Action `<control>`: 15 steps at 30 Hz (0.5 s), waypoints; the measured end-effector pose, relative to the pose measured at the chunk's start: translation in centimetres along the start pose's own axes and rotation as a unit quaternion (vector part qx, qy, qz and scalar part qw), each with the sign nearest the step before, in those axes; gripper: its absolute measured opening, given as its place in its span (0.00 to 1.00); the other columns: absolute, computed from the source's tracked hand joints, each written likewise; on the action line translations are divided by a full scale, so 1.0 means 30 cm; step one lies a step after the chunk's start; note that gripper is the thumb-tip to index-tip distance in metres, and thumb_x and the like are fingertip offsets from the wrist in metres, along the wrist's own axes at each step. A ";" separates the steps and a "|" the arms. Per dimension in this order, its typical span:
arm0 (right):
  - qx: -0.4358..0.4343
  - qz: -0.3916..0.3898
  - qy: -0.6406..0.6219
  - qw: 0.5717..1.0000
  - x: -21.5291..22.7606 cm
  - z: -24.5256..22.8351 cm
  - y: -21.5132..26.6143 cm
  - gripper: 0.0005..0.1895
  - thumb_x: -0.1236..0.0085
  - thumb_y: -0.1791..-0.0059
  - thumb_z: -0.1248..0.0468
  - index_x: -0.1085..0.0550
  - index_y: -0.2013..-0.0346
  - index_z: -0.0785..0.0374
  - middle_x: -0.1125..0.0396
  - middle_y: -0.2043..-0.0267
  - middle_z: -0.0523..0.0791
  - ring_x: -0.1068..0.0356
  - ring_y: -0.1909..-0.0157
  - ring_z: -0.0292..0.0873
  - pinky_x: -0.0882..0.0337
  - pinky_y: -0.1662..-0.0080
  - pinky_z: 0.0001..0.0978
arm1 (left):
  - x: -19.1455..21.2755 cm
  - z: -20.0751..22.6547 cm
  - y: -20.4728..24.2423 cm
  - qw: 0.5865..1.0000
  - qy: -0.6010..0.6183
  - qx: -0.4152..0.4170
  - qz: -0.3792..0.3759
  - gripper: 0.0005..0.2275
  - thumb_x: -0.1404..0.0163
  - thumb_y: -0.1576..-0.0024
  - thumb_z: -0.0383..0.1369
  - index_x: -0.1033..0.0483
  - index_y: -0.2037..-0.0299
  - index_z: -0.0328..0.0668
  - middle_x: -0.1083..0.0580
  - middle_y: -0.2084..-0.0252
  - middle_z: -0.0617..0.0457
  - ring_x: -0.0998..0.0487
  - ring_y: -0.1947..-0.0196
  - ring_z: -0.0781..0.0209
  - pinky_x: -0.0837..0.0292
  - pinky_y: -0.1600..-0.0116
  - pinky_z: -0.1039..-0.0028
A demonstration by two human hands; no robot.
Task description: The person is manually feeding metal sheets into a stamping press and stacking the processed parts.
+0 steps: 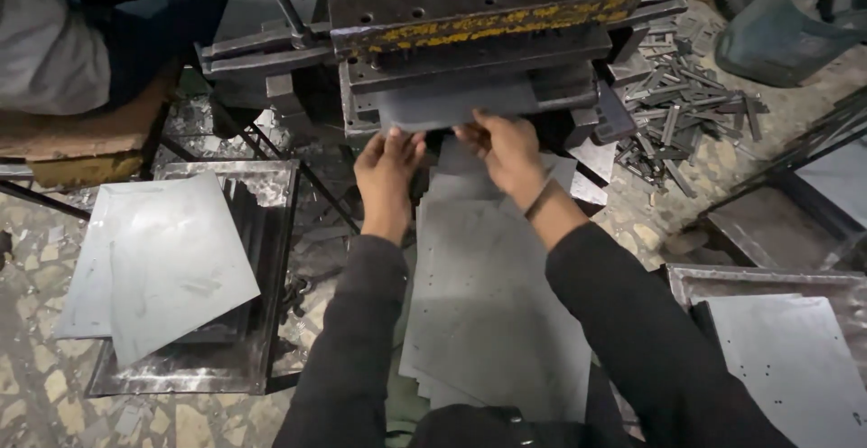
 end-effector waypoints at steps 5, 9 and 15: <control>0.001 0.008 -0.046 0.999 -0.025 0.004 -0.044 0.11 0.34 0.52 0.67 0.29 0.65 0.70 0.29 0.71 0.55 0.21 0.69 0.53 0.33 0.72 0.32 | 0.015 -0.024 -0.078 1.000 0.016 -0.027 -0.001 0.24 0.46 0.38 0.25 0.42 0.39 0.09 0.34 0.52 0.28 0.18 0.56 0.31 0.16 0.50 0.46; 0.008 0.028 -0.023 0.999 -0.028 0.011 -0.039 0.10 0.36 0.52 0.67 0.27 0.66 0.72 0.27 0.72 0.56 0.21 0.72 0.51 0.33 0.74 0.30 | 0.029 -0.052 -0.089 0.999 0.015 -0.034 -0.002 0.17 0.47 0.37 0.25 0.33 0.44 0.13 0.32 0.54 0.31 0.17 0.57 0.33 0.15 0.52 0.52; 0.007 0.045 -0.029 0.999 0.011 -0.017 -0.051 0.11 0.35 0.52 0.68 0.28 0.63 0.74 0.28 0.70 0.57 0.20 0.69 0.55 0.30 0.74 0.32 | -0.035 -0.051 -0.045 0.999 0.016 -0.026 0.017 0.21 0.48 0.37 0.26 0.37 0.41 0.11 0.35 0.53 0.31 0.18 0.58 0.30 0.15 0.51 0.51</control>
Point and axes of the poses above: each hand's wrist, its own y-axis away from the middle knuckle, its own x-axis out of the back of the hand, z = x × y, the point moved 1 cm from there along -y, towards the middle knuckle
